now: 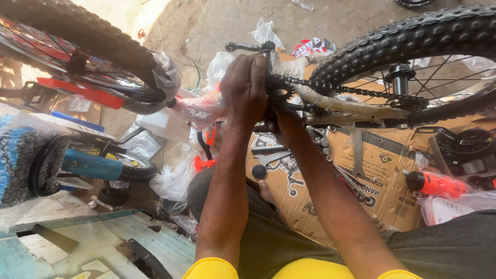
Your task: The person sits on the floor and works on the bicycle's crankset and chain. They use pliers and a wrench to tighten bolts and adjust the chain tension on the upside-down bicycle.
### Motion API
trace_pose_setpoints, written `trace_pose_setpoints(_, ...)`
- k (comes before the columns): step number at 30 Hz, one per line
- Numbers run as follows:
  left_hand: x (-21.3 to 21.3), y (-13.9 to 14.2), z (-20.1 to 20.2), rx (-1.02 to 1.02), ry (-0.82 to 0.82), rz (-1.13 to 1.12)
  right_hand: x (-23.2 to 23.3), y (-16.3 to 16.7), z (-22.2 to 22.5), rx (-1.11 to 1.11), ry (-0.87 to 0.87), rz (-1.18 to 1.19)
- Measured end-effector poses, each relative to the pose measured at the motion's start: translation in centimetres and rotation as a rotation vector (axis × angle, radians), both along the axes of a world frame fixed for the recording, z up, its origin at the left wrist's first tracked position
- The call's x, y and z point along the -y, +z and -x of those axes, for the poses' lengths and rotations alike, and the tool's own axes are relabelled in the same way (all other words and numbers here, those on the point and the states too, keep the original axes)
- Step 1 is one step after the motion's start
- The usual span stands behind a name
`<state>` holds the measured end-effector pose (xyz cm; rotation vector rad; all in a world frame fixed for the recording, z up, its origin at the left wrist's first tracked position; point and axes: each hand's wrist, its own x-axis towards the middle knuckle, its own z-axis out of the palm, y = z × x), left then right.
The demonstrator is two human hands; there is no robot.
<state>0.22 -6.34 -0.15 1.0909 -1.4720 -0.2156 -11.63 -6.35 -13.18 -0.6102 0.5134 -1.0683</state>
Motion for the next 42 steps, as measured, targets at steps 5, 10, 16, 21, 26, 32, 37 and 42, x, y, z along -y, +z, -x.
trace_pose_setpoints(5, 0.0, 0.8, -0.7, -0.052, -0.115, -0.096, -1.6, 0.4, -1.4, 0.141, -0.146, -0.076)
trace_pose_setpoints(10, 1.7, 0.0, -1.9, -0.205, -0.209, -0.318, -3.6, 1.5, -2.5, -0.111, -0.358, 0.064)
trace_pose_setpoints(16, 3.0, -1.3, -1.6, -0.293, -0.241, -0.316, -3.2, 0.9, -3.2, -0.157, -0.484, 0.107)
trace_pose_setpoints(21, 2.6, -1.8, -0.7, -0.301, -0.189, -0.12, -2.3, -0.1, -3.2, -0.108, -0.478, 0.122)
trace_pose_setpoints(26, 1.8, -2.0, -0.1, -0.327, -0.226, 0.02, -2.2, -0.6, -2.9, -0.112, -0.48, 0.21)
trace_pose_setpoints(32, 1.5, -2.2, 0.0, -0.305, -0.217, 0.144, -2.4, -0.7, -3.3, -0.142, -0.462, 0.227)
trace_pose_setpoints(37, 2.1, -2.6, 0.0, -0.442, -0.25, -0.017, -2.6, -0.1, -3.1, -0.222, -0.457, 0.082)
trace_pose_setpoints(42, 1.4, -1.6, -1.7, -0.599, -0.395, -0.152, -3.8, 1.0, -2.3, -0.163, -0.403, 0.082)
